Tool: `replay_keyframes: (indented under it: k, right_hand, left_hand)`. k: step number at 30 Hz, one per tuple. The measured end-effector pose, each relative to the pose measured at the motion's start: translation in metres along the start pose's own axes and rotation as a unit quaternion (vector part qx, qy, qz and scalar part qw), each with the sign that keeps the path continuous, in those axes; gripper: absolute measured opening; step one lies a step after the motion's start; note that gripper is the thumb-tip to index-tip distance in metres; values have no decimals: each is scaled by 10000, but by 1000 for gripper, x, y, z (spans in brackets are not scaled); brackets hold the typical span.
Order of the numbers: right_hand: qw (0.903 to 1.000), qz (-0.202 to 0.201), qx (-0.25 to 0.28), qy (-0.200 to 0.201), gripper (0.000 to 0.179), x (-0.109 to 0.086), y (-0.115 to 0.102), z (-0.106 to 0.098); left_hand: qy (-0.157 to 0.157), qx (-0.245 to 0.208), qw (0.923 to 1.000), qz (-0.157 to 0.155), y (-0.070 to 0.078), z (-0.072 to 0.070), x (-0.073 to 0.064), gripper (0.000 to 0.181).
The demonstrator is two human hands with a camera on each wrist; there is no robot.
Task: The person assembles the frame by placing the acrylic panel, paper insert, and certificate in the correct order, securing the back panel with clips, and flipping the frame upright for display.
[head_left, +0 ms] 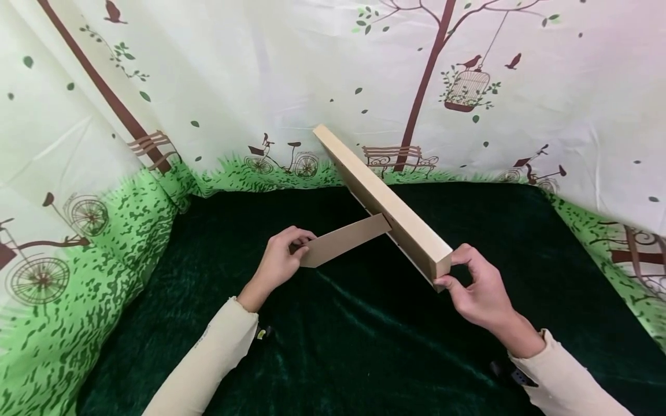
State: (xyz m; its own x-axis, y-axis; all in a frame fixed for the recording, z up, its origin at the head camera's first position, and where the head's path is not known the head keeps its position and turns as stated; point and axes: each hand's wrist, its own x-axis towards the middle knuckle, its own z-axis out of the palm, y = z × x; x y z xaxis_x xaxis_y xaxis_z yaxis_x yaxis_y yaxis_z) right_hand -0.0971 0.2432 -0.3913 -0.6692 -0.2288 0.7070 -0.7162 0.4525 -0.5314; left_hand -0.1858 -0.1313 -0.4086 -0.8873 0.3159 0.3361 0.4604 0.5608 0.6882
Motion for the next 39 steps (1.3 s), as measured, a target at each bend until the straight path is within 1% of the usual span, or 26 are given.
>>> replay_keyframes:
  k: [2, 3, 6, 7, 10, 12, 14, 16, 18, 21, 24, 28, 30, 32, 34, 36, 38, 39]
  right_hand:
    - [10000, -66, 42, -14, 43, 0, -4, 3]
    - [9999, -90, 57, -44, 42, 0, -6, 4]
    - [9996, -146, 19, -238, 33, 3, -12, 5]
    - [9994, -151, 13, -310, 34, 4, -13, 4]
    - [9985, -196, 182, -469, 44, 10, -19, 1]
    - [9976, -317, 361, -498, 53, 14, -22, 0]
    - [9969, -450, 437, -475, 64, 19, -25, 0]
    - [9969, -631, 307, -350, 69, 22, -28, 1]
    - [9969, -753, 174, -142, 65, 24, -31, 4]
    - [9959, -875, 56, 230, 57, 23, -36, 10]
    - [9937, -1018, 60, 474, 53, 22, -41, 16]
    - [9901, -1250, -19, 634, 50, 20, -49, 22]
    - [9897, -1277, -58, 648, 49, 21, -54, 27]
    - [9910, -1193, -134, 594, 48, 23, -59, 31]
    - [9918, -1116, -247, 568, 47, 25, -63, 36]
    - [9918, -1090, -344, 572, 47, 27, -66, 42]
    - [9916, -1071, -439, 577, 47, 29, -67, 45]
    - [9919, -1042, -455, 567, 47, 30, -67, 46]
  left_hand:
    - [-25, -98, 9999, -60, -3, -1, 2, 23]
    - [-19, -163, 9998, -115, -5, -2, 3, 22]
    - [27, -421, 9981, -443, -12, -4, 5, 19]
    - [35, -512, 9970, -577, -15, -5, 4, 18]
    - [12, -693, 9930, -960, -21, -7, 2, 16]
    - [-5, -717, 9918, -1057, -24, -9, -1, 16]
    - [4, -703, 9918, -1067, -25, -11, -3, 17]
    - [70, -706, 9921, -1039, -26, -12, -3, 17]
    - [166, -791, 9908, -1081, -27, -13, -1, 16]
    - [311, -1038, 9860, -1264, -28, -13, 3, 13]
    - [346, -1262, 9810, -1434, -29, -15, 9, 12]
    - [148, -1360, 9802, -1433, -36, -15, 23, 14]
    - [-7, -1344, 9811, -1390, -40, -17, 30, 15]
    - [-163, -1309, 9827, -1302, -43, -19, 37, 16]
    - [-294, -1270, 9836, -1247, -40, -23, 43, 16]
    - [-353, -1238, 9840, -1228, -35, -27, 46, 16]
    - [-375, -1247, 9827, -1319, -29, -29, 48, 18]
    - [-356, -1245, 9821, -1370, -31, -27, 49, 18]
